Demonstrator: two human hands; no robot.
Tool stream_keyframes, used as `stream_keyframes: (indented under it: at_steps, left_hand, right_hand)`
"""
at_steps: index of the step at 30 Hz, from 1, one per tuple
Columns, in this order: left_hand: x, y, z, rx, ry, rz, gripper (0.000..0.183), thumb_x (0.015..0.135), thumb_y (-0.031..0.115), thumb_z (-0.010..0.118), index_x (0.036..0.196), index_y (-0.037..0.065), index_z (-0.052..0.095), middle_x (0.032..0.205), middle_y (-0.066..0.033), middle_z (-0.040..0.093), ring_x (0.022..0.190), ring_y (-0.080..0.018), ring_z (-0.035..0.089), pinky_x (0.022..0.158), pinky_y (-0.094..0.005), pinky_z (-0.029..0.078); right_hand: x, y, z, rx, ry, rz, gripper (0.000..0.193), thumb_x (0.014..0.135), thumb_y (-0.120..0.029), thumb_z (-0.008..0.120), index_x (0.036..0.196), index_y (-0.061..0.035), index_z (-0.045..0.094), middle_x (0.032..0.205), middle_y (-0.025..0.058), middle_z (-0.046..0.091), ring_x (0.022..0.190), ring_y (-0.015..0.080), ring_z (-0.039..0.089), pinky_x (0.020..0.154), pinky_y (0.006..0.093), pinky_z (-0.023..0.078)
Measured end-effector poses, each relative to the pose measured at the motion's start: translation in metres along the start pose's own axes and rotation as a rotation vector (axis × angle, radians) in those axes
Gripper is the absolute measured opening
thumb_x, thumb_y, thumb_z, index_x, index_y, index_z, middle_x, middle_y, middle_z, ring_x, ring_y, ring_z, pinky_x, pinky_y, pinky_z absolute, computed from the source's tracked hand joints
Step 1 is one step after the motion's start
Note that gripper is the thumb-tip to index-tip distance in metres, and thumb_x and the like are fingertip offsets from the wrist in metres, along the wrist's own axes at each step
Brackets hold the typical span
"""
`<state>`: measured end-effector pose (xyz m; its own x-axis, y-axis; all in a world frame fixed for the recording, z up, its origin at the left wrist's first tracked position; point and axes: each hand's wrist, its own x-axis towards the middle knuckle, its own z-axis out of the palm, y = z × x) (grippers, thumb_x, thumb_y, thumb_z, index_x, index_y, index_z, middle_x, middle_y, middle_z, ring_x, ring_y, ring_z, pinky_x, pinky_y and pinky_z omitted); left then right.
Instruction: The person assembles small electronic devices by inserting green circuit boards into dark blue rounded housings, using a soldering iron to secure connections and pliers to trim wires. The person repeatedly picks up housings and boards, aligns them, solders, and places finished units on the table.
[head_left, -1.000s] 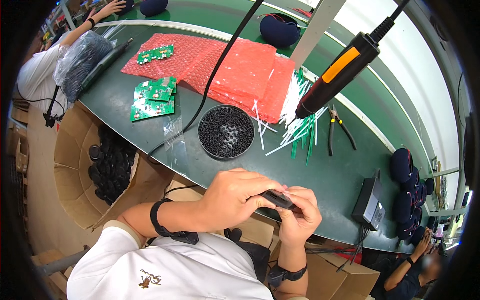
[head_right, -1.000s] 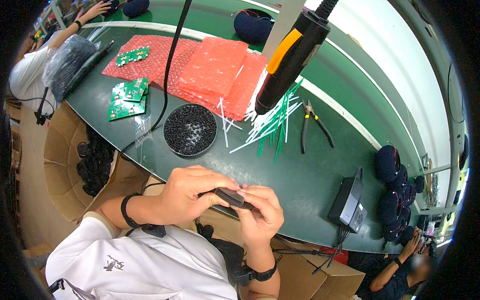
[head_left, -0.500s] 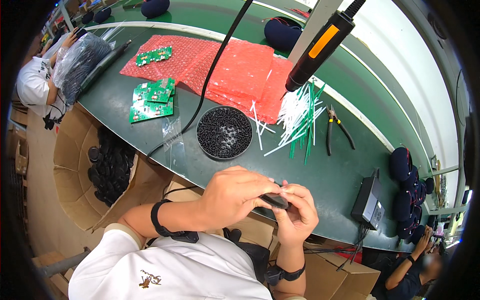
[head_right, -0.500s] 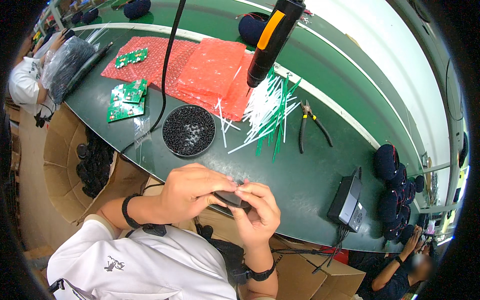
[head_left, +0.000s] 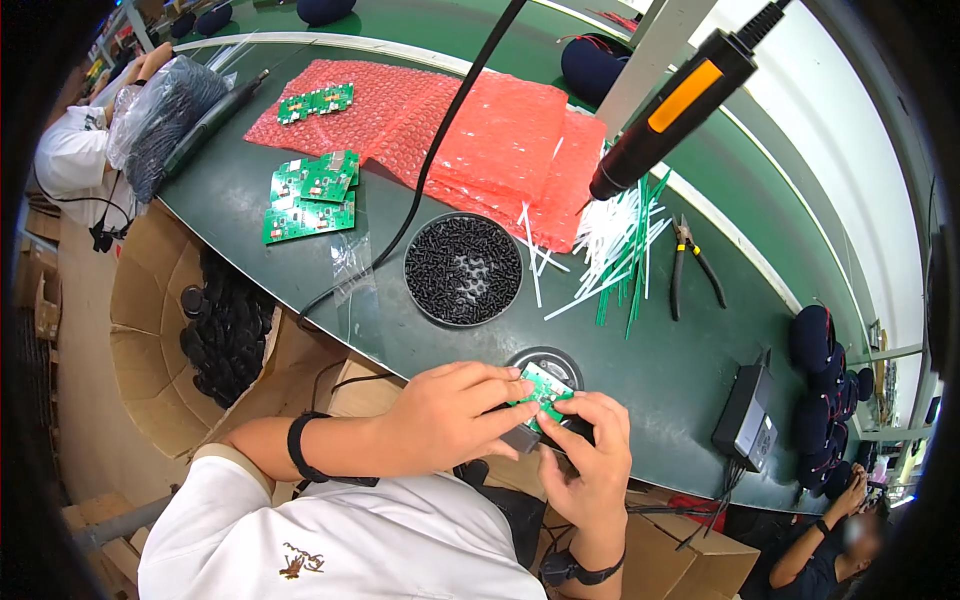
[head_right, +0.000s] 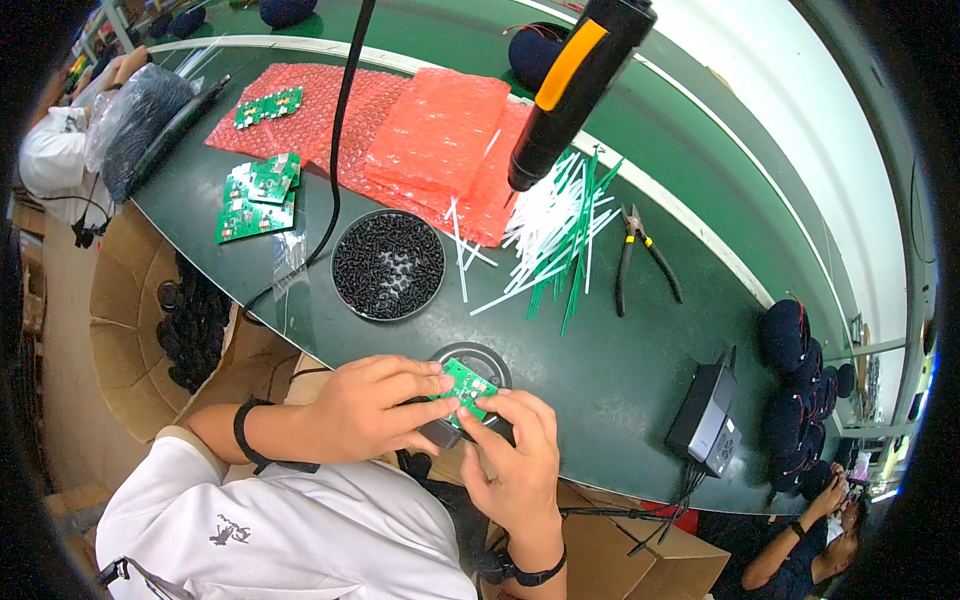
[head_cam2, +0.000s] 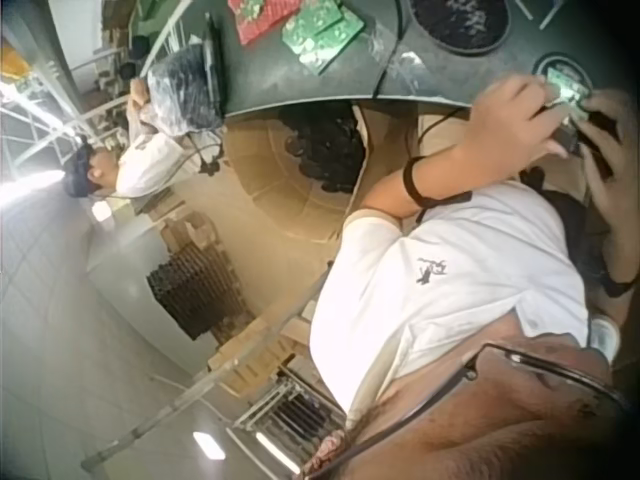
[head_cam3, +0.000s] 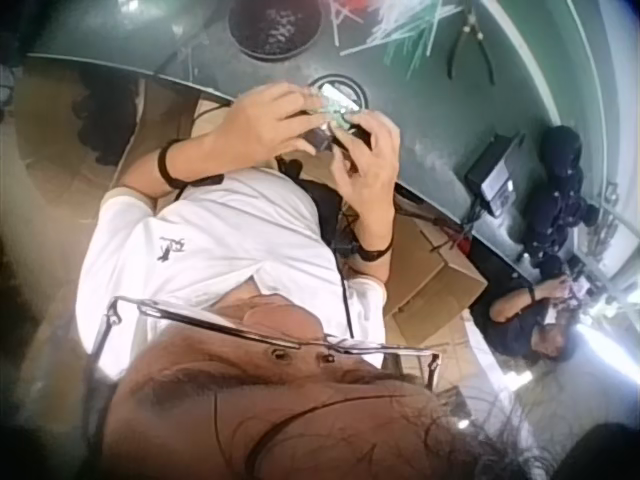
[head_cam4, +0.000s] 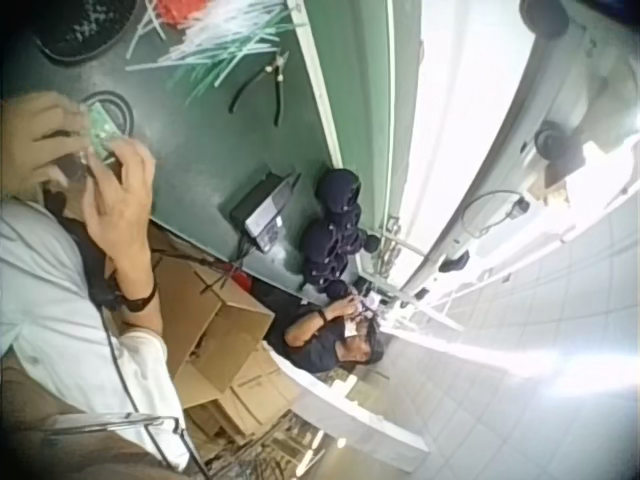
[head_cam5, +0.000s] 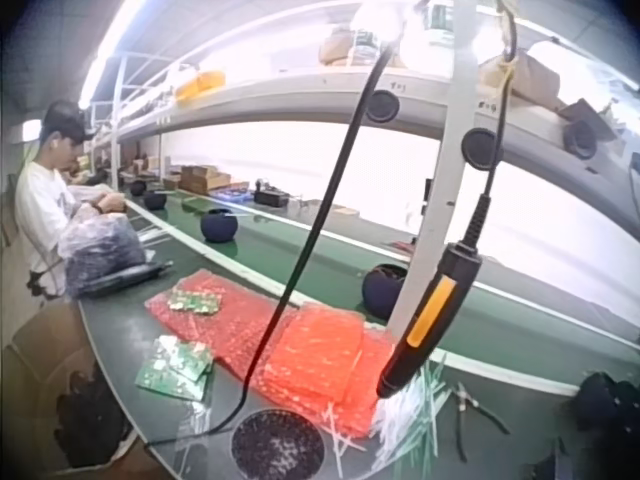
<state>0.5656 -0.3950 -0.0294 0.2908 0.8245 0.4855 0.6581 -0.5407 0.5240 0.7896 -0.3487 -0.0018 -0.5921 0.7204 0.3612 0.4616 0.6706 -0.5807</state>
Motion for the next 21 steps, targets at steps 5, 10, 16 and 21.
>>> stream_keyframes:
  at_steps: [5,10,16,21]
  left_hand:
    - [-0.001,-0.001,0.001,0.033,-0.006,0.029,0.056,0.072,0.039,0.081,0.118,0.008,0.073,0.120,-0.0077,0.071,0.112,-0.0271,0.068,0.090,-0.0389,0.058]
    - [-0.003,-0.003,0.001,0.033,-0.004,0.039,0.055,0.072,0.040,0.081,0.117,0.008,0.073,0.121,-0.0069,0.071,0.112,-0.0264,0.067,0.090,-0.0386,0.058]
    - [-0.002,-0.003,0.000,0.008,-0.006,0.012,0.052,0.074,0.041,0.080,0.115,0.011,0.075,0.120,-0.0051,0.072,0.111,-0.0251,0.068,0.090,-0.0385,0.058]
    - [-0.003,-0.005,0.004,-0.012,0.023,0.007,0.053,0.071,0.042,0.082,0.114,0.012,0.075,0.118,-0.0045,0.073,0.108,-0.0256,0.069,0.088,-0.0388,0.058]
  right_hand:
    - [0.006,0.008,0.005,0.078,0.100,0.131,0.039,0.071,0.002,0.081,0.109,-0.0045,0.077,0.115,0.0124,0.067,0.106,0.0293,0.064,0.088,0.0374,0.054]
    - [0.008,0.011,0.013,0.009,0.101,0.129,0.041,0.069,-0.003,0.086,0.109,-0.0043,0.077,0.115,0.0116,0.068,0.105,0.0283,0.065,0.088,0.0366,0.054]
    - [0.012,0.010,0.010,0.020,0.075,0.144,0.040,0.069,-0.005,0.087,0.107,-0.0044,0.076,0.114,0.0117,0.069,0.105,0.0292,0.064,0.090,0.0386,0.052]
    - [0.014,0.015,0.009,0.064,0.060,0.149,0.039,0.068,-0.005,0.086,0.106,-0.0041,0.075,0.112,0.0118,0.068,0.104,0.0293,0.064,0.090,0.0392,0.052]
